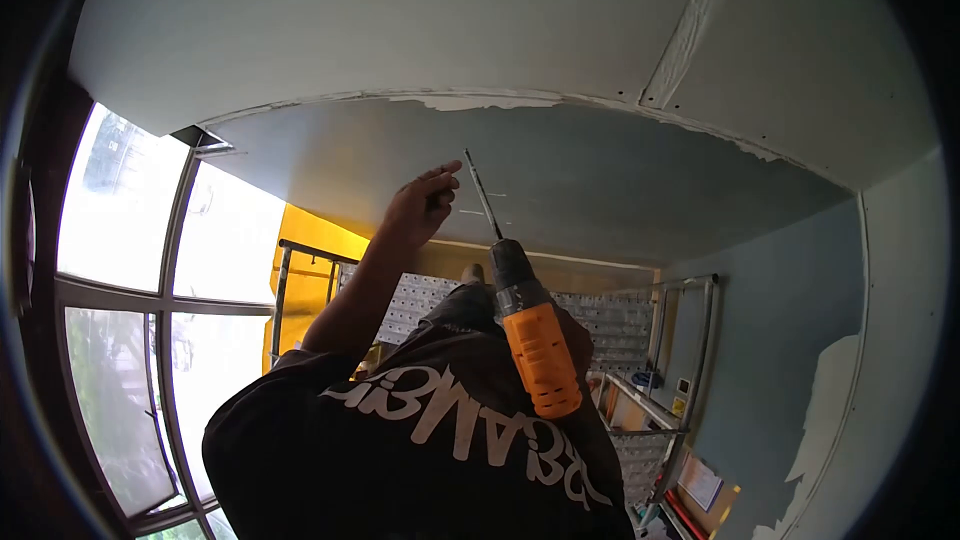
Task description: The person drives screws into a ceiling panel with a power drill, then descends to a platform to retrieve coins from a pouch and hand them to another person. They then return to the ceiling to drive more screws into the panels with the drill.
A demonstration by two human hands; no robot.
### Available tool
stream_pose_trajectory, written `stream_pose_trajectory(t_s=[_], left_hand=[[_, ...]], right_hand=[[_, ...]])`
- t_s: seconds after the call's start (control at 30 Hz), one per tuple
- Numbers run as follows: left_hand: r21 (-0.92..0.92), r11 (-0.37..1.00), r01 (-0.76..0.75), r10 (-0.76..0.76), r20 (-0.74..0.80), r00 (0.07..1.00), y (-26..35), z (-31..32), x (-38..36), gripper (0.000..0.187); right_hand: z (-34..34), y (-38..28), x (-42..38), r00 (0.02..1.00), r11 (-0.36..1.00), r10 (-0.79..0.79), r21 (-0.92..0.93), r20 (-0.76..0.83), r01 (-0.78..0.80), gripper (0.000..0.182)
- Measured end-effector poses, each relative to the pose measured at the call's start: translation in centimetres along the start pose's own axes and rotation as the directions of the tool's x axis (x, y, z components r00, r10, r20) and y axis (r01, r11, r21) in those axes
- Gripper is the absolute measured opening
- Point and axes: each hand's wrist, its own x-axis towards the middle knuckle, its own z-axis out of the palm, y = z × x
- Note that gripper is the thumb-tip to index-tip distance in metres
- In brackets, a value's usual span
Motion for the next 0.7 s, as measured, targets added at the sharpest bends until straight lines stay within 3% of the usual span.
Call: stream_pose_trajectory(t_s=[0.03,0.17,0.23,0.43,0.6,0.7], left_hand=[[0.033,0.999,-0.005,0.005,0.009,1.000,0.6,-0.7,-0.2,0.036],[-0.153,0.988,0.022,-0.019,0.022,1.000,3.1,-3.5,-0.1,0.033],[-0.115,0.993,-0.010,0.016,0.051,0.999,4.2,-4.9,0.2,0.033],[-0.009,1.000,-0.027,0.028,0.162,0.986,8.1,-6.3,1.5,0.015],[-0.060,0.994,0.090,-0.056,0.426,0.903,11.2,-10.2,3.8,0.006],[-0.069,0.981,0.183,-0.139,0.414,0.900,12.8,-10.9,3.9,0.008]], right_hand=[[0.5,-0.3,0.1,1.000,1.000,-0.001,0.015,0.009,0.001,0.039],[3.4,-1.4,0.4,0.997,0.999,0.036,0.030,0.073,-0.038,0.038],[3.9,-2.4,0.7,0.996,0.997,0.017,-0.073,0.093,-0.011,0.037],[9.1,-5.3,0.9,0.991,0.991,0.130,-0.022,0.034,-0.129,0.036],[14.3,-7.6,1.1,0.962,0.961,0.274,-0.047,-0.005,-0.274,0.035],[18.6,-7.7,2.4,0.863,0.852,0.504,-0.144,-0.032,-0.503,0.034]])
